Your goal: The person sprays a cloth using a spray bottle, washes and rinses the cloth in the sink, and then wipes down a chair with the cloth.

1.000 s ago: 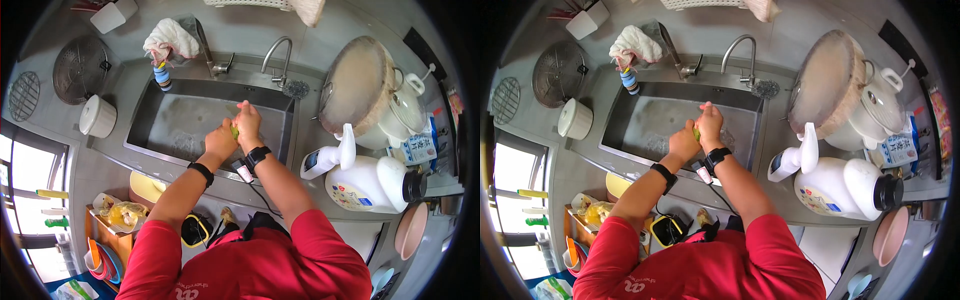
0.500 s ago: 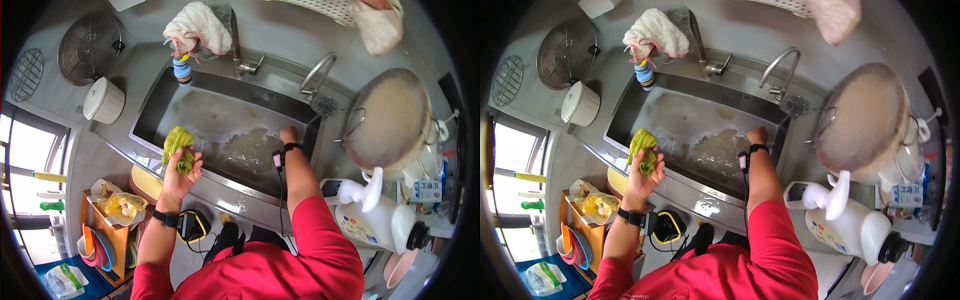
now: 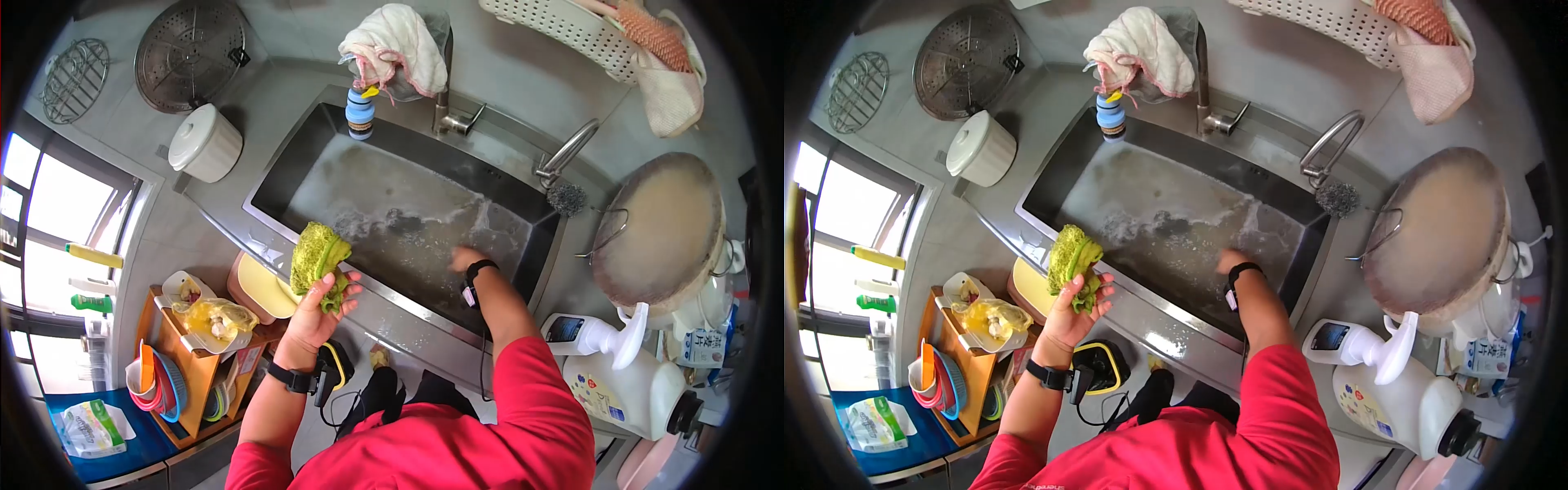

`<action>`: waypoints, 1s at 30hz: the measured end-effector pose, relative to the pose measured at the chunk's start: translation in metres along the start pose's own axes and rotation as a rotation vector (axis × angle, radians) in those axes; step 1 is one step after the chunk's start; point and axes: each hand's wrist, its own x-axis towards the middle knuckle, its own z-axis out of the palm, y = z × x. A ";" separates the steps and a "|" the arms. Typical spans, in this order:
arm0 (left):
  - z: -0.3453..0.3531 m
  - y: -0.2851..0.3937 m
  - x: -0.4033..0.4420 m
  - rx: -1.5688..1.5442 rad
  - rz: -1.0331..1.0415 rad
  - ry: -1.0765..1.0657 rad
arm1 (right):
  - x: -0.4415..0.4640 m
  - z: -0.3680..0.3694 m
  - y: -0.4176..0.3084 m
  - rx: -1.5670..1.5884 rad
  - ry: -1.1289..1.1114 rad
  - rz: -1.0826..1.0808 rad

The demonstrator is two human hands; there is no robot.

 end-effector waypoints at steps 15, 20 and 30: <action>0.083 -0.066 0.088 0.988 0.369 -0.477 | -0.225 -0.050 -0.089 1.521 0.659 -0.583; 0.039 -0.086 0.224 1.323 -0.107 -0.212 | -0.274 -0.022 -0.039 1.381 0.859 -0.305; 0.035 -0.169 0.277 2.583 -0.394 -0.963 | -0.358 0.012 -0.018 1.304 0.630 -0.227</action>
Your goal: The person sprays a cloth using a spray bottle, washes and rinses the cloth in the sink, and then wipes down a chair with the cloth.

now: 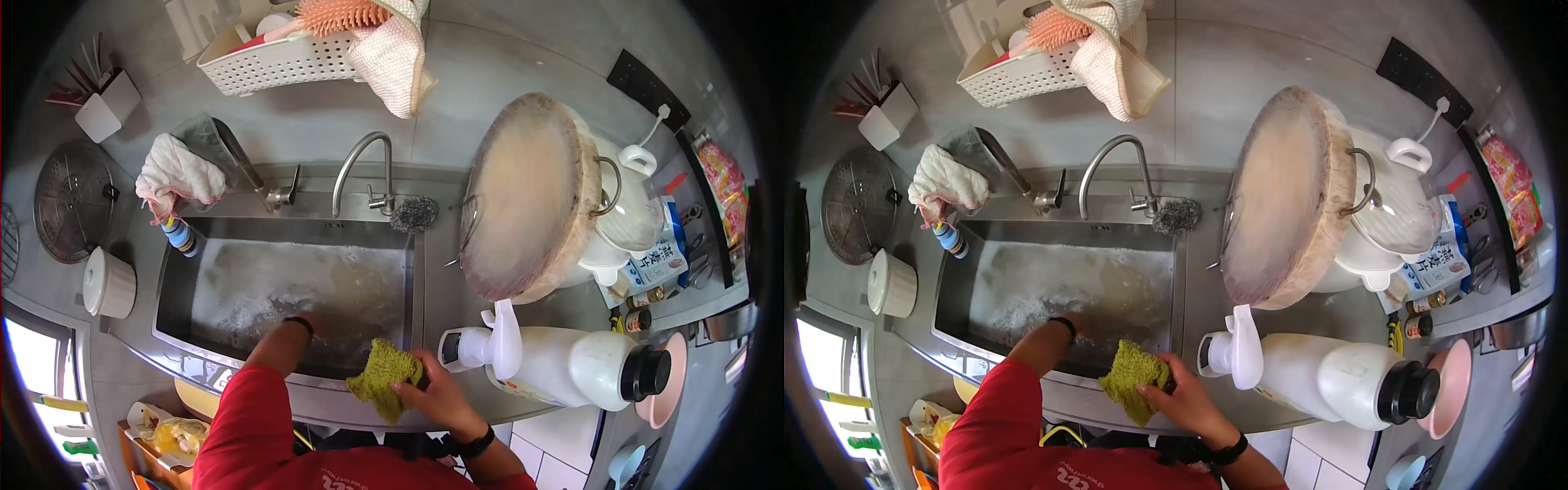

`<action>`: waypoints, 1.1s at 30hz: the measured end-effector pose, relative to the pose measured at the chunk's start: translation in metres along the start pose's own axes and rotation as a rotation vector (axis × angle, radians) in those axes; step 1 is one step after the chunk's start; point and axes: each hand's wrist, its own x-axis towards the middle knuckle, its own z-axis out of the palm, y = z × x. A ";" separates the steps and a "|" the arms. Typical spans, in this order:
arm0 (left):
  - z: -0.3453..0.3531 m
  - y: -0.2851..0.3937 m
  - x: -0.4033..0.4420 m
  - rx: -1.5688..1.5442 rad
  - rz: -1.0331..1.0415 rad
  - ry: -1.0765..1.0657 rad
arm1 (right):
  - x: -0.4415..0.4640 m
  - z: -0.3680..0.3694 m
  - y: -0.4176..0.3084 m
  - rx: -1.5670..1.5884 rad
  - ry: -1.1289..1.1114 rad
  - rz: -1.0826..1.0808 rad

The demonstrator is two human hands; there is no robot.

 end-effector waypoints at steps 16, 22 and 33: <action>-0.052 0.043 -0.200 -1.894 0.677 -0.003 | 0.039 0.057 -0.040 -0.022 -0.103 -0.356; 0.013 0.042 -0.288 -2.070 0.849 0.075 | 0.033 0.116 -0.066 0.059 -0.278 -0.328; 0.110 0.012 -0.362 -2.435 0.736 0.961 | 0.002 0.246 -0.070 -0.443 -0.394 -0.368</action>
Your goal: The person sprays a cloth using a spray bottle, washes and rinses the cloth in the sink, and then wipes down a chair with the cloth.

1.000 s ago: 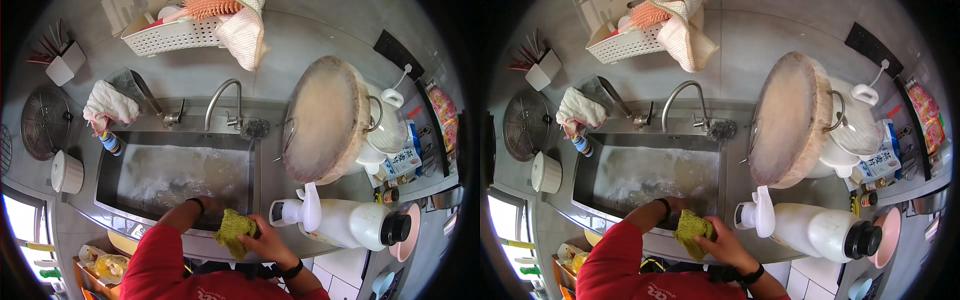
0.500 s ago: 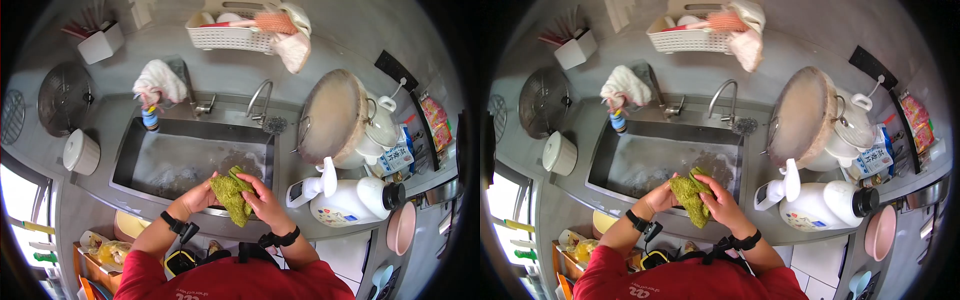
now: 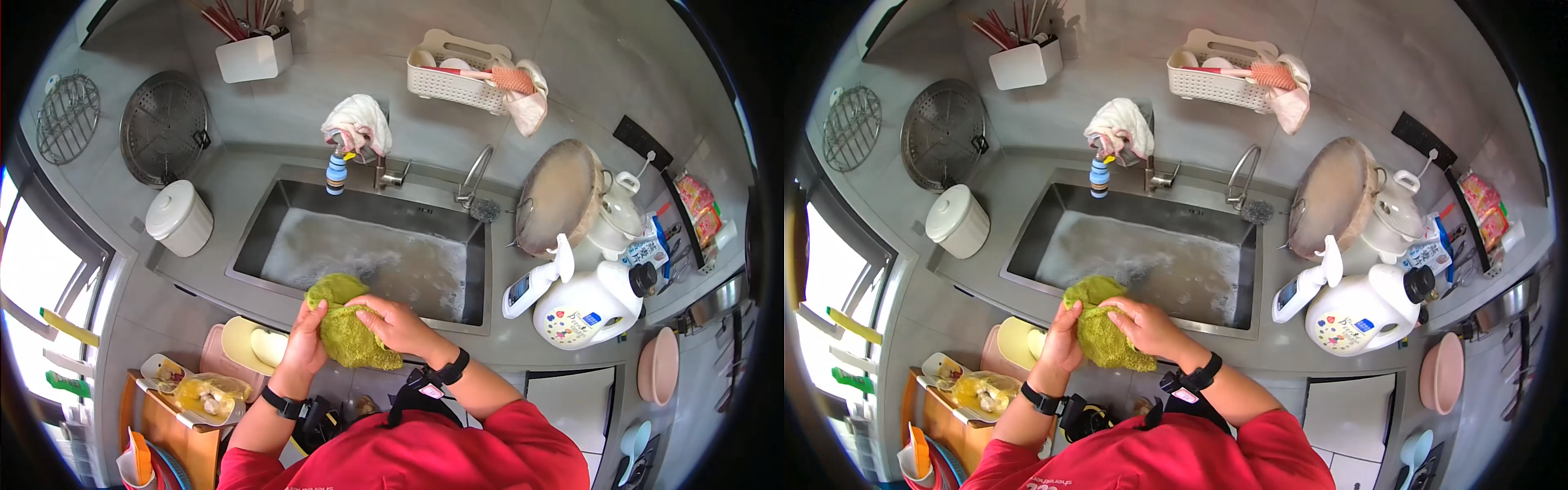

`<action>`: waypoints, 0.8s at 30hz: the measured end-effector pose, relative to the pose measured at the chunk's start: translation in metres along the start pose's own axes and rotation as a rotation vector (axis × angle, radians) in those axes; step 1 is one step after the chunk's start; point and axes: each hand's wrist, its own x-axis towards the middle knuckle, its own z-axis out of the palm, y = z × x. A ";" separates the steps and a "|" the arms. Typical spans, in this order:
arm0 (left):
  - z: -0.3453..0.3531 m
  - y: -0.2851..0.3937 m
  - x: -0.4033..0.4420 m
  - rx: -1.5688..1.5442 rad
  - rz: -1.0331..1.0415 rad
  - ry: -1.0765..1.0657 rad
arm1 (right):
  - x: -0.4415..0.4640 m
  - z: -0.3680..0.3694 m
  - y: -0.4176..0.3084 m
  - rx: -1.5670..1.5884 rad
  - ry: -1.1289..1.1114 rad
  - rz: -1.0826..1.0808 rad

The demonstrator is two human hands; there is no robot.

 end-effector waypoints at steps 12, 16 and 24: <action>-0.020 0.022 0.054 -0.075 0.036 0.207 | 0.077 -0.060 0.042 -0.032 0.048 0.032; -0.044 -0.014 0.134 0.211 -0.285 0.350 | 0.139 -0.129 0.152 -0.102 0.111 0.033; -0.054 -0.090 0.254 0.503 -0.487 0.736 | 0.172 -0.100 0.362 -0.630 0.418 0.863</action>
